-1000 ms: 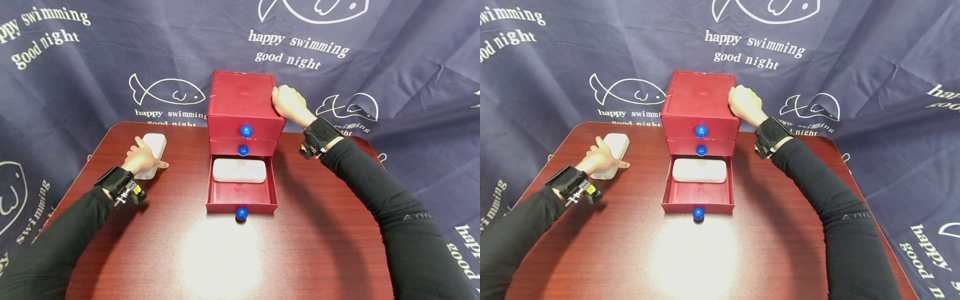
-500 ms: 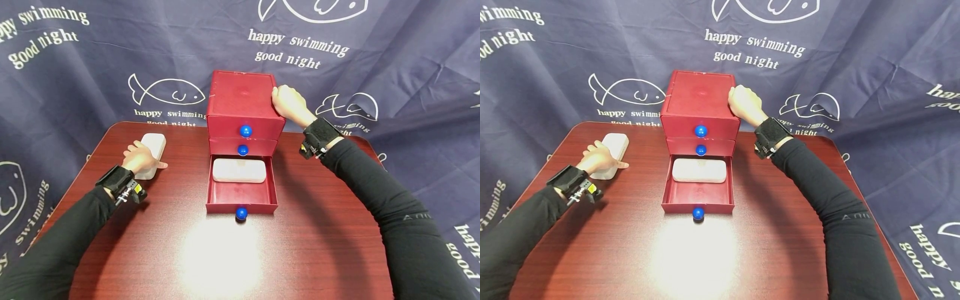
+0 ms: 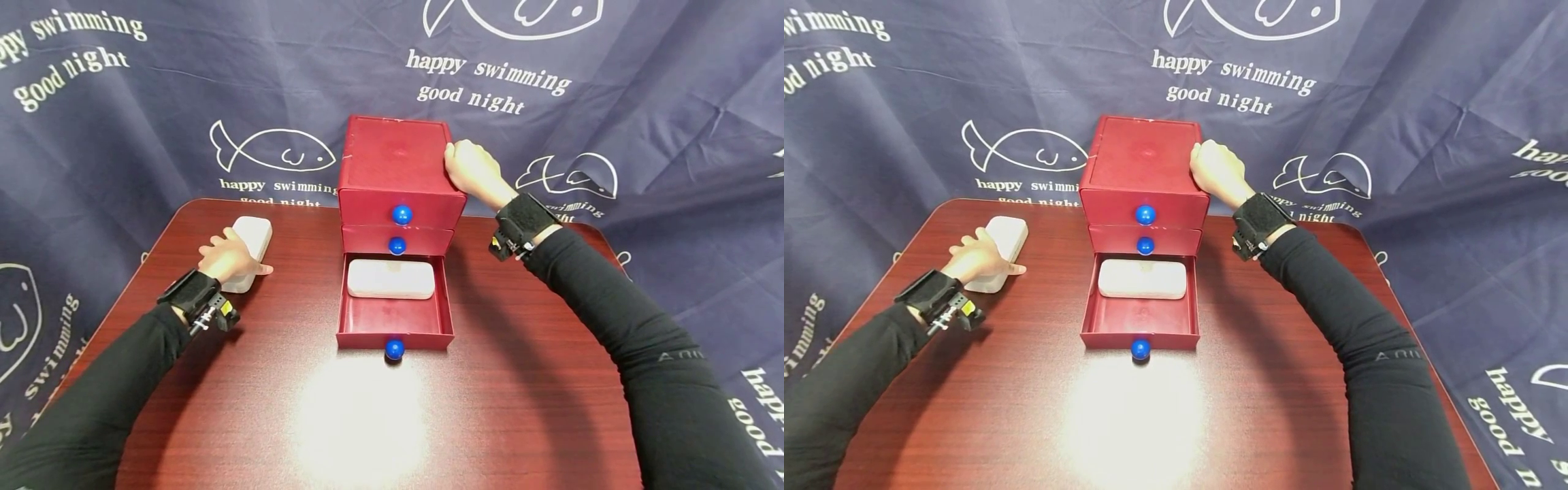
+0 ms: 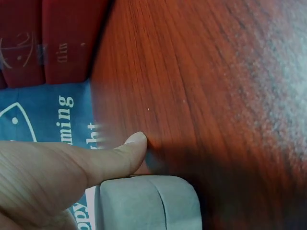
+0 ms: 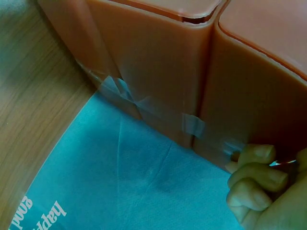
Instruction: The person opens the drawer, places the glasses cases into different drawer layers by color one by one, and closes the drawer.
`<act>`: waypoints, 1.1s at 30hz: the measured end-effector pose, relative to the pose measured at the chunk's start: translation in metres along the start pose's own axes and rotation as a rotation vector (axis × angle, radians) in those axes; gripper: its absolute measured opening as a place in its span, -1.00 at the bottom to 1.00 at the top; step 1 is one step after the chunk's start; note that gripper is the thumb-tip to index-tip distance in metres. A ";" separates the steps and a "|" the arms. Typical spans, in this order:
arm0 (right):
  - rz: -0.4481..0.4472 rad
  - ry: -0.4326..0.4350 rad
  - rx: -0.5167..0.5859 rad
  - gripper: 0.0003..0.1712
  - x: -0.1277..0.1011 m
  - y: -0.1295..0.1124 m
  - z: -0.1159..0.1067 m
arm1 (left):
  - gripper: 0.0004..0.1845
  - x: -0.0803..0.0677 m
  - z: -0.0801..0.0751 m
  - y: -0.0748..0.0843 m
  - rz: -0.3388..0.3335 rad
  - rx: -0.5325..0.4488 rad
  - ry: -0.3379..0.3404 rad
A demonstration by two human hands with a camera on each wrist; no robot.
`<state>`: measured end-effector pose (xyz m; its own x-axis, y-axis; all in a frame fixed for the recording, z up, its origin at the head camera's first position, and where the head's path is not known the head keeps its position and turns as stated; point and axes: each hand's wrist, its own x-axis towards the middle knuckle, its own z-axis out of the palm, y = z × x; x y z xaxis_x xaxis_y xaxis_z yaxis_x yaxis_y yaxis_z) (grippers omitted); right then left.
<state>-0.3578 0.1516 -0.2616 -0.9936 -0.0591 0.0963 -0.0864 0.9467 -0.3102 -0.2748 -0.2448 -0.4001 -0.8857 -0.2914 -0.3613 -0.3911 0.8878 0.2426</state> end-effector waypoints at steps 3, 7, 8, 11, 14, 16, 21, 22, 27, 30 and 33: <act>-0.001 -0.002 0.001 -0.38 0.001 0.001 0.000 | 0.34 -0.001 0.000 0.001 0.006 0.021 0.036; -0.001 -0.002 0.003 -0.38 0.001 0.001 0.001 | 0.34 -0.001 0.000 0.001 0.018 0.049 0.065; 0.000 -0.002 0.004 -0.38 0.001 0.001 0.001 | 0.34 0.000 0.000 0.001 0.019 0.053 0.068; -0.002 0.000 0.004 -0.38 0.001 0.001 0.001 | 0.30 0.000 0.000 0.000 0.025 0.055 0.081; -0.003 0.000 0.006 -0.38 0.001 0.001 0.001 | 0.26 0.001 0.000 -0.002 0.048 0.054 0.094; -0.004 0.002 0.007 -0.38 0.001 0.001 0.001 | 0.23 0.000 0.000 -0.003 0.068 0.049 0.098; -0.002 0.004 0.009 -0.39 0.000 0.001 0.001 | 0.18 0.000 0.001 -0.005 0.098 0.036 0.105; -0.003 0.005 0.010 -0.39 0.000 0.001 0.002 | 0.17 0.000 0.002 -0.006 0.104 0.038 0.107; -0.004 0.006 0.013 -0.38 0.001 0.002 0.002 | 0.10 0.000 0.001 -0.008 0.151 0.062 0.129; -0.004 0.006 0.017 -0.37 0.001 0.001 0.002 | 0.07 -0.001 0.000 -0.008 0.184 0.056 0.147; -0.002 0.006 0.020 -0.37 0.001 0.001 0.001 | 0.08 -0.002 -0.003 -0.008 0.207 0.048 0.150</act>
<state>-0.3591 0.1521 -0.2631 -0.9930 -0.0590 0.1024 -0.0898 0.9401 -0.3288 -0.2708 -0.2522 -0.3989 -0.9743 -0.1484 -0.1697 -0.1887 0.9488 0.2535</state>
